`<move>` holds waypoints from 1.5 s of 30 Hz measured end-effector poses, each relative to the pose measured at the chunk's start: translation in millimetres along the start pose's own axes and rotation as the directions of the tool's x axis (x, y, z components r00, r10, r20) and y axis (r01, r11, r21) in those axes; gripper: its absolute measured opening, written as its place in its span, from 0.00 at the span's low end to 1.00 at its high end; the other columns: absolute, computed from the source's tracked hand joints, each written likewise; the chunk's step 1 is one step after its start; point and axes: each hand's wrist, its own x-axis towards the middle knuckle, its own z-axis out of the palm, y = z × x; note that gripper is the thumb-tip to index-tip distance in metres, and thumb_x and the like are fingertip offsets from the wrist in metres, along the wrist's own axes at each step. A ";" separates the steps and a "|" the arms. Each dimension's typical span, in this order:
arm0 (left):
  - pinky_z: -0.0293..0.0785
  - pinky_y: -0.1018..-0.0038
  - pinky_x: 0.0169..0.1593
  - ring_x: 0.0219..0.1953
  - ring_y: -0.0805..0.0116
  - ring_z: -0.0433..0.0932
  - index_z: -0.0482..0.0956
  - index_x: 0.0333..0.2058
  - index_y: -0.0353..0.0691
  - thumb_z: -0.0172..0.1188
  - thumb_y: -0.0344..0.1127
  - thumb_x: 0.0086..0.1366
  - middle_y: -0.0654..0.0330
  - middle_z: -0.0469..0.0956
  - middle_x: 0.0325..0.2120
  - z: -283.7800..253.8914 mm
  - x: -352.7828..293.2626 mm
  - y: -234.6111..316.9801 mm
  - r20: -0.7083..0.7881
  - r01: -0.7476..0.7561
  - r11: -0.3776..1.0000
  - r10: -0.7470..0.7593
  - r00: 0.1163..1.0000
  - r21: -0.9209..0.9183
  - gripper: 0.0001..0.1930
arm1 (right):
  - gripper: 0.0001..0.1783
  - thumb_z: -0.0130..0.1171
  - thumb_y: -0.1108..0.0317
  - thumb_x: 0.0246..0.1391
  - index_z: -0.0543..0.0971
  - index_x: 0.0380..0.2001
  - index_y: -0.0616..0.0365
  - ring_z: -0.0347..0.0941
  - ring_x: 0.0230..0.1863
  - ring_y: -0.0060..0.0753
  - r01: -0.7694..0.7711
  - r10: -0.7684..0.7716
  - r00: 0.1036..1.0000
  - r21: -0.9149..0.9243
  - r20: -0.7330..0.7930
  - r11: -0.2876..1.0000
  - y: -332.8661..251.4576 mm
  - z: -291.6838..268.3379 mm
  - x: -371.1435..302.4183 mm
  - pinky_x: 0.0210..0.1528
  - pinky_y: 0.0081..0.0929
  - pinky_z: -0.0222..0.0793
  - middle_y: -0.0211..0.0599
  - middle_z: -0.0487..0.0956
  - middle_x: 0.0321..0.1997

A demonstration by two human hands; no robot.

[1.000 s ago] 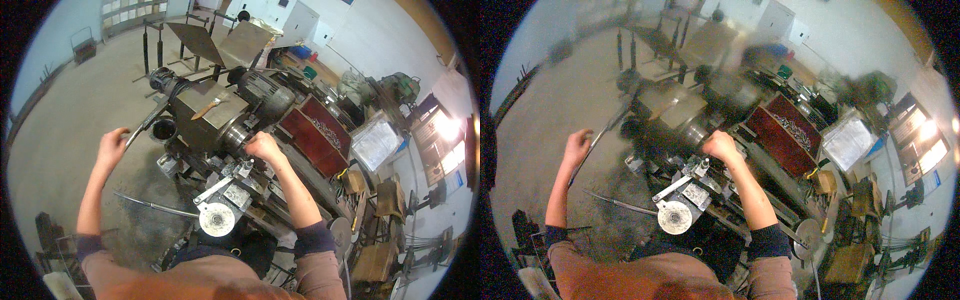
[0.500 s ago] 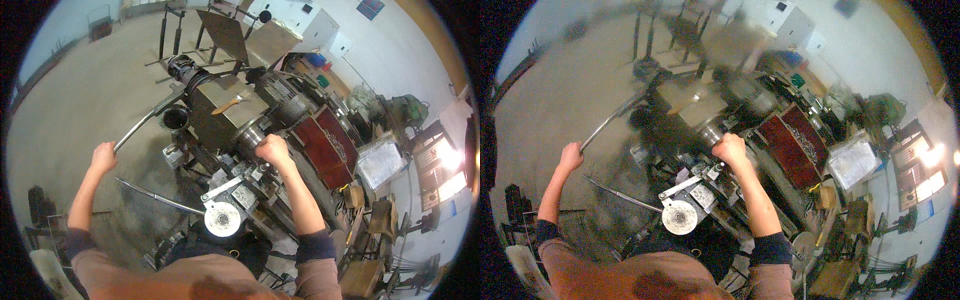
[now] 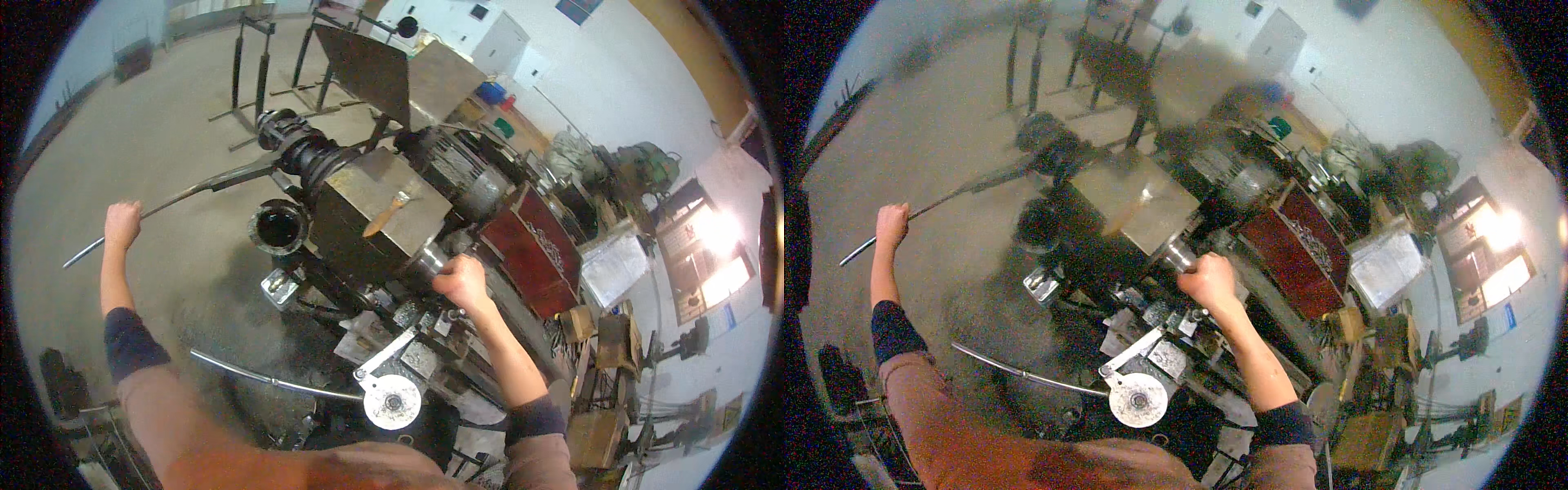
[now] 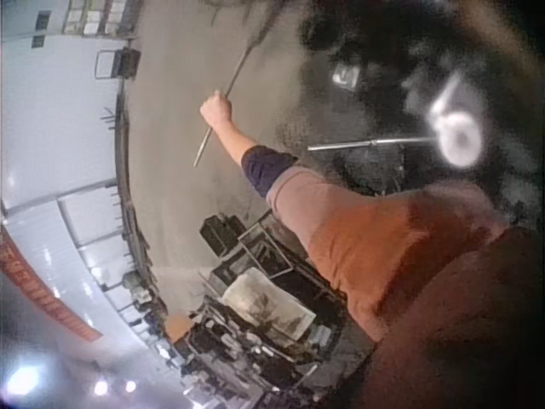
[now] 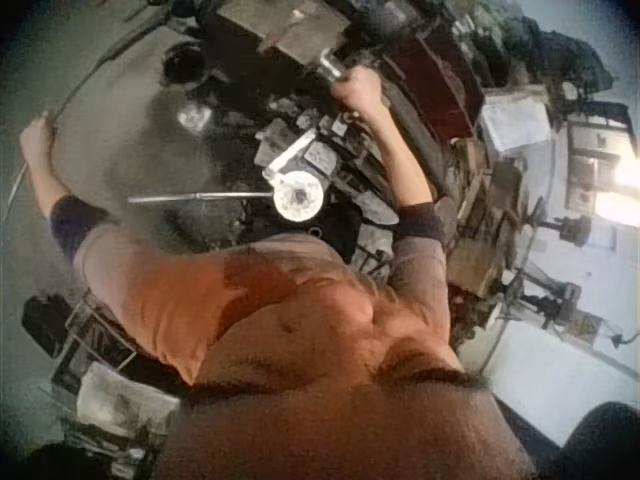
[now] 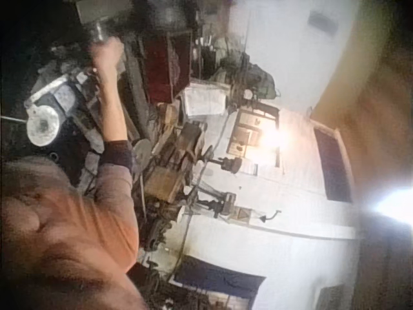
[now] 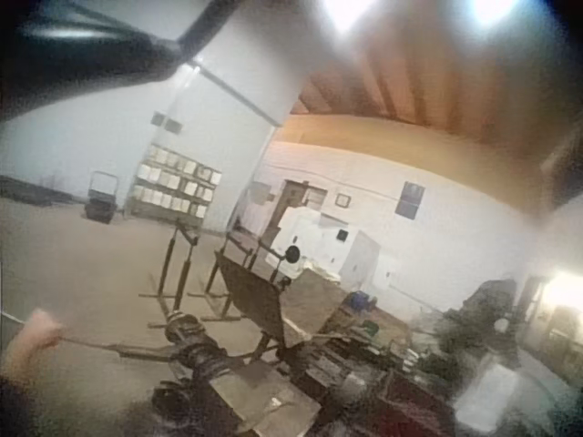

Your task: The person operates a metal lathe in a workshop, repeatedly inserting small cylindrical metal parts into the chuck, adjusting the machine, and removing the parts. The person handles the parts one at a time and places them into a nearby container.

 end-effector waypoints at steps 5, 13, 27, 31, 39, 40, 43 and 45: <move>0.71 0.61 0.37 0.34 0.53 0.76 0.76 0.27 0.39 0.54 0.26 0.48 0.51 0.77 0.26 -11.4 4.6 12.3 0.217 0.278 0.957 -0.255 0.942 -0.083 0.06 | 0.13 0.55 0.60 0.24 0.80 0.14 0.57 0.73 0.29 0.48 -0.006 0.006 1.000 0.015 0.004 1.000 -3.4 2.8 0.8 0.35 0.38 0.70 0.48 0.76 0.20; 0.72 0.62 0.40 0.33 0.50 0.77 0.78 0.34 0.35 0.57 0.36 0.49 0.48 0.78 0.31 4.0 -14.8 229.4 0.346 0.304 0.577 -0.039 0.938 -0.758 0.14 | 0.16 0.58 0.66 0.28 0.81 0.28 0.55 0.72 0.42 0.46 0.211 -0.143 0.958 0.270 -0.250 0.939 24.8 -58.2 -51.8 0.46 0.36 0.69 0.43 0.78 0.37; 0.73 0.63 0.39 0.36 0.57 0.78 0.76 0.37 0.48 0.58 0.34 0.49 0.55 0.79 0.30 42.9 -24.3 303.0 0.449 -0.293 0.893 0.429 0.784 -0.342 0.14 | 0.19 0.54 0.73 0.32 0.80 0.34 0.65 0.74 0.27 0.30 -0.713 0.829 0.551 0.461 -0.098 0.528 200.7 -78.9 -399.4 0.32 0.24 0.68 0.48 0.78 0.24; 0.72 0.62 0.41 0.38 0.54 0.76 0.75 0.43 0.45 0.59 0.36 0.49 0.51 0.78 0.32 3.3 -52.2 259.2 0.463 -0.003 0.880 0.253 0.849 -0.475 0.19 | 0.22 0.57 0.70 0.34 0.78 0.38 0.66 0.76 0.30 0.42 -0.904 0.891 0.407 0.048 -0.202 0.424 274.6 -69.4 -498.9 0.34 0.34 0.69 0.53 0.79 0.30; 0.72 0.63 0.40 0.35 0.54 0.77 0.78 0.39 0.41 0.60 0.42 0.51 0.52 0.78 0.30 -70.3 -144.4 198.3 0.584 0.417 0.735 -0.035 0.811 -0.534 0.17 | 0.16 0.59 0.62 0.35 0.79 0.28 0.61 0.75 0.37 0.53 -0.955 0.966 0.209 -0.243 -0.152 0.169 363.2 -34.1 -687.9 0.37 0.41 0.70 0.51 0.79 0.31; 0.72 0.64 0.39 0.34 0.54 0.77 0.79 0.37 0.41 0.59 0.42 0.51 0.53 0.78 0.28 -72.7 -154.0 205.5 0.618 0.501 0.740 -0.147 0.772 -0.449 0.16 | 0.15 0.58 0.62 0.35 0.79 0.28 0.60 0.75 0.37 0.52 -0.929 0.945 0.257 -0.320 -0.202 0.184 368.1 -31.5 -705.3 0.36 0.42 0.70 0.50 0.79 0.31; 0.72 0.65 0.38 0.31 0.55 0.78 0.81 0.33 0.41 0.57 0.44 0.53 0.55 0.79 0.24 -109.1 -173.8 211.2 0.595 0.685 0.599 -0.391 0.702 -0.415 0.14 | 0.16 0.57 0.59 0.38 0.78 0.26 0.62 0.76 0.35 0.50 -0.923 0.970 0.162 -0.376 -0.181 0.083 356.9 -18.5 -678.4 0.36 0.43 0.70 0.49 0.79 0.29; 0.72 0.66 0.37 0.30 0.56 0.78 0.81 0.34 0.42 0.57 0.44 0.54 0.55 0.79 0.24 -119.1 -169.9 212.7 0.553 0.663 0.636 -0.412 0.725 -0.395 0.14 | 0.18 0.57 0.55 0.40 0.79 0.28 0.60 0.75 0.34 0.51 -0.931 0.967 0.075 -0.365 -0.244 -0.019 305.1 -11.4 -654.4 0.37 0.42 0.71 0.46 0.78 0.29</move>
